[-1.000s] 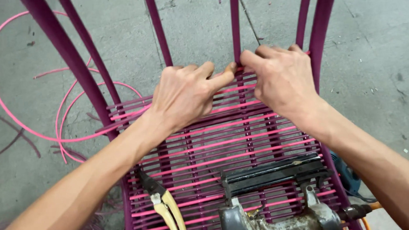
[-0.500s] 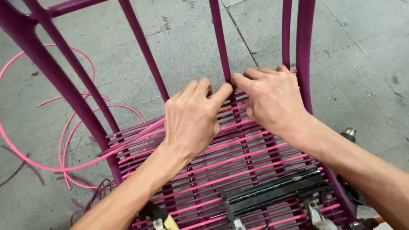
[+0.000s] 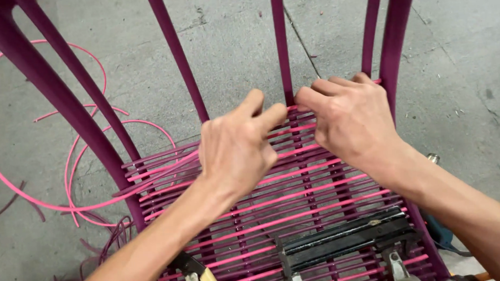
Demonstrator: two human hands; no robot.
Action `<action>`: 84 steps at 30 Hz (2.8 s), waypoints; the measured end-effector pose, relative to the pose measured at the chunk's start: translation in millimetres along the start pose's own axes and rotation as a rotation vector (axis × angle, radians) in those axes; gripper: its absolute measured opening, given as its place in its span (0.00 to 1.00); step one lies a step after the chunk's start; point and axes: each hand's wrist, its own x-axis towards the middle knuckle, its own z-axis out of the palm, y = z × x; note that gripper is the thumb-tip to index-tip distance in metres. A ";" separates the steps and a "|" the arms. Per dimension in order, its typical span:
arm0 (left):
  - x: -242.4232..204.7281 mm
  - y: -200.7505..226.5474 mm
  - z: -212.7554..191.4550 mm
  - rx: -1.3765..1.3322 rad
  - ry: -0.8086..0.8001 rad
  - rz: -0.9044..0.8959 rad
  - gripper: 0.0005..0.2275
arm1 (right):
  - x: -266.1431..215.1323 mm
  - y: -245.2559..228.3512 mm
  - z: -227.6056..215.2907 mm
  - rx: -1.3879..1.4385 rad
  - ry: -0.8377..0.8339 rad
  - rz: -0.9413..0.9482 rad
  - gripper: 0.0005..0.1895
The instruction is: Weaving and securing pink cord to a metal chair frame using industrial tools.
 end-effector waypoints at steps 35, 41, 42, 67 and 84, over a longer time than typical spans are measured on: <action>15.2 11.1 -1.7 -0.027 -0.022 -0.114 0.08 | 5.3 2.7 -1.4 0.131 0.035 -0.003 0.10; 15.2 5.1 1.5 -0.152 0.032 -0.132 0.11 | 6.0 2.5 -1.8 0.099 0.031 -0.022 0.08; 13.6 3.9 3.0 -0.172 0.026 -0.146 0.11 | 5.9 2.0 -2.4 0.093 0.026 -0.019 0.09; 9.8 3.7 8.1 -0.030 -0.029 -0.053 0.14 | -0.2 -1.7 -15.9 0.139 -0.045 -0.057 0.10; 7.1 4.7 8.9 -0.011 0.001 -0.032 0.12 | -190.4 -54.2 -40.1 0.354 -0.534 -0.421 0.30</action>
